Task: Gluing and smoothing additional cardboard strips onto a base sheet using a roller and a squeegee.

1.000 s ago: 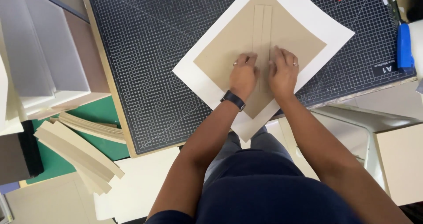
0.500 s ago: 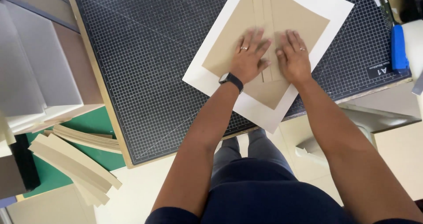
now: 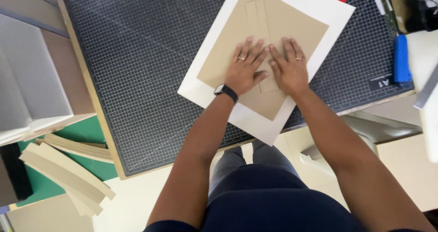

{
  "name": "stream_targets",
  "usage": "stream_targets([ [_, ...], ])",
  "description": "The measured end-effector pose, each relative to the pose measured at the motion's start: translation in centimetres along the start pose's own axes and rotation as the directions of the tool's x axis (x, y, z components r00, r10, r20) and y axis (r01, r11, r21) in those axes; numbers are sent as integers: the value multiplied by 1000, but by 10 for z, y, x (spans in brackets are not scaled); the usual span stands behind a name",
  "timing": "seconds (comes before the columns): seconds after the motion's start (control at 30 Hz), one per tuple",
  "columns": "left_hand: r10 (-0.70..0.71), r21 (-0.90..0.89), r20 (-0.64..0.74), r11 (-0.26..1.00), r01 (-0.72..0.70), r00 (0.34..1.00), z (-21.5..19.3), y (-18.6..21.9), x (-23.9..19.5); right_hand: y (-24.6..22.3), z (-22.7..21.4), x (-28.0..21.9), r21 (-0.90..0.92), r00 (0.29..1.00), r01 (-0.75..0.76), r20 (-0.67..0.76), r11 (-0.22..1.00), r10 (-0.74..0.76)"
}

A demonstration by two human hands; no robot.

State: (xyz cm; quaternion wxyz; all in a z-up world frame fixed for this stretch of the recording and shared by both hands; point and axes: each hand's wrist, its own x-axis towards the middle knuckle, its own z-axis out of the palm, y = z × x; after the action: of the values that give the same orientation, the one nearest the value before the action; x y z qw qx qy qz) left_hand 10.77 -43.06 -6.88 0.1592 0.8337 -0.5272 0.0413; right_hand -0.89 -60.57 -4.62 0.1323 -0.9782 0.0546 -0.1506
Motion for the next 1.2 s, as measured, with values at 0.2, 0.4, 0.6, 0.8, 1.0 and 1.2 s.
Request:
stream_targets([
  [0.2,3,-71,-67,997,-8,998,-2,0,2,35,-15,10,97,993,96,56,991,-101],
  [0.4,-11,-137,-45,991,5,999,-14,4,5,231,-179,-11,-377,904,-205,-428,903,27],
  [0.6,-28,-154,-5,988,27,1000,-18,5,7,313,-249,-29,-602,537,-600,185,527,823],
  [0.8,-73,-234,119,967,99,990,-31,10,11,418,-242,-87,-881,995,-61,-15,469,100],
  [1.0,-85,-252,156,960,123,984,-38,14,15,423,-206,-25,-710,909,-180,144,681,390],
  [1.2,-93,-232,131,965,122,987,-33,13,12,451,-247,-17,-612,914,-163,200,774,351],
])
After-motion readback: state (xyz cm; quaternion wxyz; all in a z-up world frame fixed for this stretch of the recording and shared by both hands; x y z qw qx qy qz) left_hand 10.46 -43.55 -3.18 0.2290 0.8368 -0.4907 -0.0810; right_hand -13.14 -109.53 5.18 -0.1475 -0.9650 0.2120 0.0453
